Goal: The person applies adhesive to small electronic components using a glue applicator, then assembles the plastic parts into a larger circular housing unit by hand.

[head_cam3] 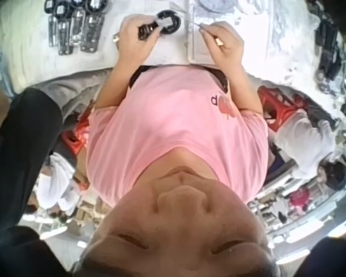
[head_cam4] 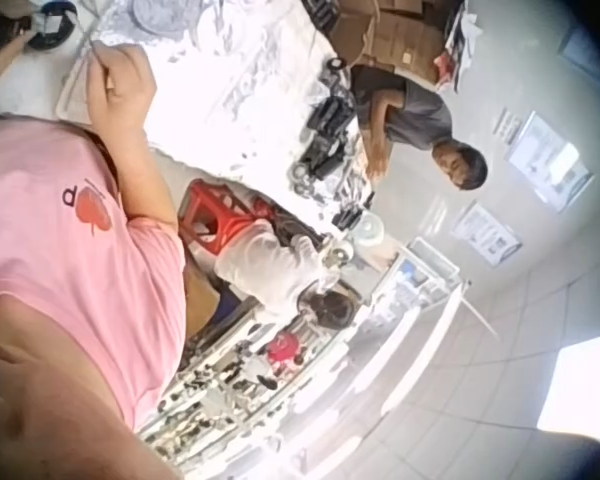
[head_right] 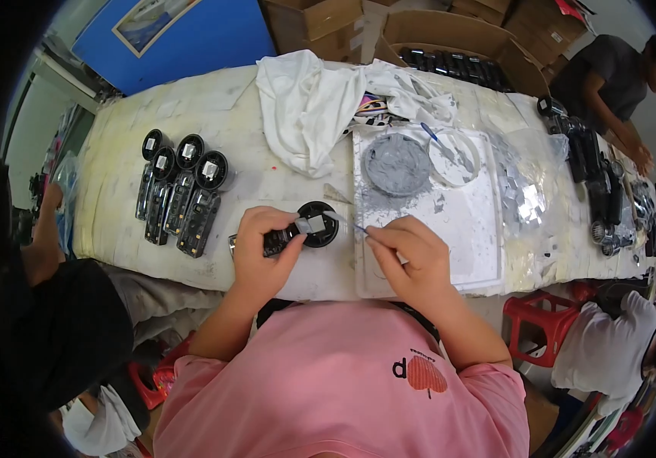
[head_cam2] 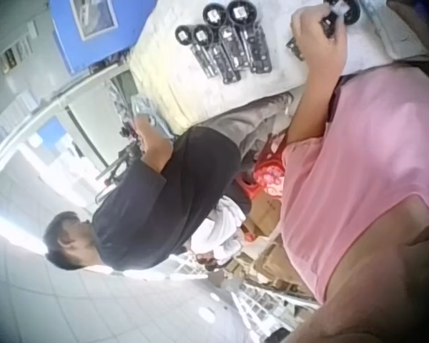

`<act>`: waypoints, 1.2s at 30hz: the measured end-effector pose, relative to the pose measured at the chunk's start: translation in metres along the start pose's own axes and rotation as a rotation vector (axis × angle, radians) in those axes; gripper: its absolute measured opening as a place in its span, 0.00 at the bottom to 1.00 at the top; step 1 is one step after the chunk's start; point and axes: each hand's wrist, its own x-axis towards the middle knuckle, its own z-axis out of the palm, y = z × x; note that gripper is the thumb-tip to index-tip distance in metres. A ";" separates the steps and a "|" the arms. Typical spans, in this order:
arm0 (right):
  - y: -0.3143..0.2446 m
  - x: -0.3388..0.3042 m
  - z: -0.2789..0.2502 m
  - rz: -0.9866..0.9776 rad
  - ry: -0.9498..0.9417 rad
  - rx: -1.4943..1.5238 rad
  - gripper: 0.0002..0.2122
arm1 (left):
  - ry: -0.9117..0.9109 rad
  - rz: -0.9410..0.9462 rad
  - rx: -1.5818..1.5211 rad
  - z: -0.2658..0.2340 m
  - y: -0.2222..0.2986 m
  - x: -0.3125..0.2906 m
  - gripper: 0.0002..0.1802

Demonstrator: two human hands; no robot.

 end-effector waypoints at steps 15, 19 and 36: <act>0.015 -0.011 -0.006 0.077 0.071 0.056 0.06 | -0.178 0.298 0.395 0.006 0.006 0.011 0.09; 0.015 -0.011 0.002 0.021 0.052 0.062 0.07 | -0.144 0.186 0.322 0.006 0.008 0.012 0.10; 0.002 0.004 -0.007 -0.431 -0.171 -0.206 0.12 | -0.276 -0.035 0.359 -0.018 -0.003 -0.009 0.29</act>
